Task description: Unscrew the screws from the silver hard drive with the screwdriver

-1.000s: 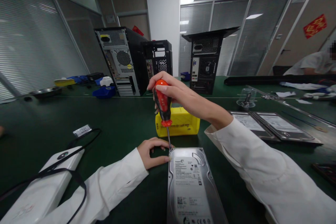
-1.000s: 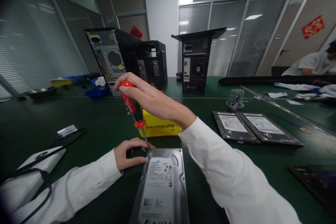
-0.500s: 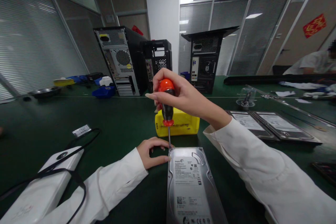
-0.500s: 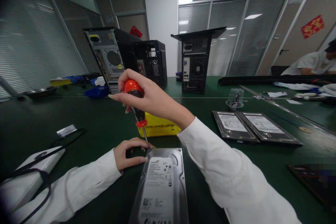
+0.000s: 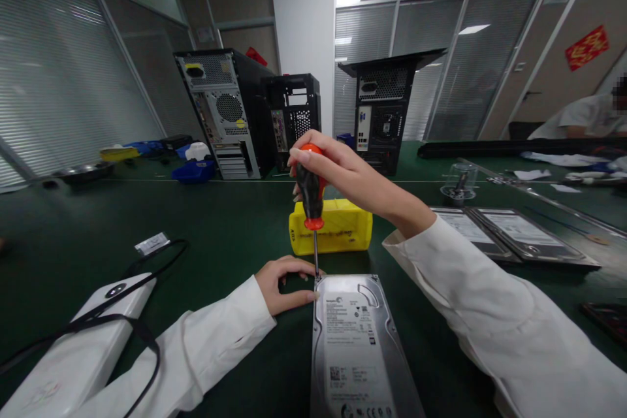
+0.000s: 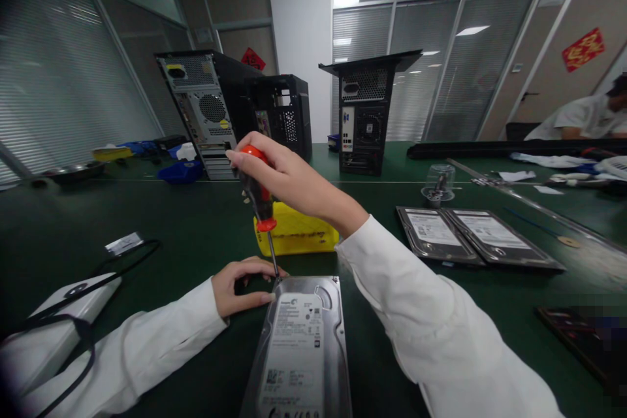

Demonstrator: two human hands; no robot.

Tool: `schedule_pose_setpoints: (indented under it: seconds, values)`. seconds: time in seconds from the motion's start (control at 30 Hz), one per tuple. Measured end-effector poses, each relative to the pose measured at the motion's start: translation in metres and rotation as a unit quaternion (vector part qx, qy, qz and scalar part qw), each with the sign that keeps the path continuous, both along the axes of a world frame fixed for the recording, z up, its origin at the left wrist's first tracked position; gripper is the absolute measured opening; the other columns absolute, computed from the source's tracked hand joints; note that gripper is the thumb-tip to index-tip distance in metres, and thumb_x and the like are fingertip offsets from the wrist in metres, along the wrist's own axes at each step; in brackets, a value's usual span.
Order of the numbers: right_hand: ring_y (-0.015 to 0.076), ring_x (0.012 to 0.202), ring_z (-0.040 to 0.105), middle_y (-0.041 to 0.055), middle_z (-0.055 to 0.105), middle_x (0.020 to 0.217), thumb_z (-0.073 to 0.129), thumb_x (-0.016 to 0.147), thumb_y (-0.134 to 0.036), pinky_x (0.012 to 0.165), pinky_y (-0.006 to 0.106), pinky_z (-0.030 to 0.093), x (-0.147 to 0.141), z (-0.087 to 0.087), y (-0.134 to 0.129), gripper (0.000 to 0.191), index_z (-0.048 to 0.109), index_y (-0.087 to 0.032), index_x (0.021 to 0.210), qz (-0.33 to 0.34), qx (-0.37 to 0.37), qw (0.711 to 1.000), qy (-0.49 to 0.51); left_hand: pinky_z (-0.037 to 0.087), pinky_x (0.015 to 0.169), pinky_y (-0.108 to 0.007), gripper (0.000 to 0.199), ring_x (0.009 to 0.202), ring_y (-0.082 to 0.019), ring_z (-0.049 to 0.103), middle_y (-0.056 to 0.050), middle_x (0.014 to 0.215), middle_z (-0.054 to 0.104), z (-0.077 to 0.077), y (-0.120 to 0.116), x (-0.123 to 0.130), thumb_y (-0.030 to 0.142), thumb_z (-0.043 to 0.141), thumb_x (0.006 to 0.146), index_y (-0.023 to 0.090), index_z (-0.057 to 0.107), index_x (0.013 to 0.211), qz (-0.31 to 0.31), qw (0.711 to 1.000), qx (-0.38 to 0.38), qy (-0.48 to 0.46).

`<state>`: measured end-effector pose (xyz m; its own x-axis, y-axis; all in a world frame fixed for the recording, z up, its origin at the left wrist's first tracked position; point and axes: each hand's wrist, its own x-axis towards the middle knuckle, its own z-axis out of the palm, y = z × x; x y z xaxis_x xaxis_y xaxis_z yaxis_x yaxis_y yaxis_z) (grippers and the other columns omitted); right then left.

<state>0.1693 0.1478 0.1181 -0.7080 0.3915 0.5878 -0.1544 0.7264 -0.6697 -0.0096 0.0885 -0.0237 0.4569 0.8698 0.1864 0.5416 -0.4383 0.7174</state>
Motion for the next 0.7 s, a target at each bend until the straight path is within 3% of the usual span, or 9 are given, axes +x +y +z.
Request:
schedule_pose_setpoints:
  seconds: [0.13, 0.33, 0.43, 0.63, 0.7]
  values:
    - [0.0059, 0.072, 0.053, 0.0017, 0.051, 0.083, 0.049, 0.082, -0.04, 0.063, 0.018, 0.048, 0.0001, 0.0, -0.001, 0.027, 0.045, -0.014, 0.09, -0.02, 0.0, 1.0, 0.004, 0.046, 0.076, -0.033, 0.038, 0.085, -0.022, 0.059, -0.009, 0.099, 0.067, -0.0005, -0.0002, 0.0004, 0.036, 0.067, 0.07, 0.016, 0.067, 0.102, 0.004, 1.0, 0.004, -0.005]
    - [0.0059, 0.068, 0.057, -0.0017, 0.05, 0.078, 0.055, 0.079, -0.03, 0.069, 0.025, 0.053, -0.0051, -0.0041, -0.0034, 0.024, 0.038, -0.015, 0.088, 0.087, -0.104, 0.99, 0.046, 0.047, 0.077, -0.032, 0.036, 0.086, -0.022, 0.06, -0.008, 0.101, 0.067, -0.0013, -0.0006, 0.0006, 0.035, 0.067, 0.071, 0.018, 0.067, 0.102, 0.002, 1.0, 0.006, -0.008]
    - [0.0036, 0.062, 0.052, -0.0037, 0.046, 0.074, 0.057, 0.077, -0.03, 0.066, 0.024, 0.052, -0.0085, -0.007, -0.0015, 0.024, 0.04, -0.016, 0.087, 0.085, -0.119, 0.986, 0.076, 0.047, 0.077, -0.032, 0.037, 0.086, -0.022, 0.06, -0.008, 0.1, 0.068, -0.0021, -0.0009, 0.0009, 0.036, 0.067, 0.07, 0.017, 0.067, 0.102, 0.009, 1.0, 0.006, -0.007]
    - [0.005, 0.062, 0.05, -0.0016, 0.046, 0.074, 0.041, 0.084, -0.032, 0.068, 0.029, 0.053, -0.0084, -0.002, -0.0023, 0.017, 0.042, -0.017, 0.091, 0.092, -0.247, 0.963, 0.047, 0.047, 0.076, -0.03, 0.038, 0.086, -0.022, 0.06, -0.008, 0.1, 0.068, -0.0034, -0.0003, 0.0007, 0.037, 0.067, 0.07, 0.017, 0.067, 0.102, 0.006, 1.0, 0.007, -0.011]
    - [0.0056, 0.065, 0.051, -0.0013, 0.046, 0.075, 0.039, 0.085, -0.031, 0.072, 0.03, 0.053, -0.0072, -0.0012, -0.0019, 0.017, 0.043, -0.017, 0.094, 0.095, -0.249, 0.963, 0.037, 0.047, 0.075, -0.03, 0.038, 0.086, -0.021, 0.06, -0.008, 0.1, 0.068, -0.0028, -0.0002, 0.0005, 0.038, 0.067, 0.07, 0.017, 0.067, 0.102, 0.006, 1.0, 0.004, -0.003]
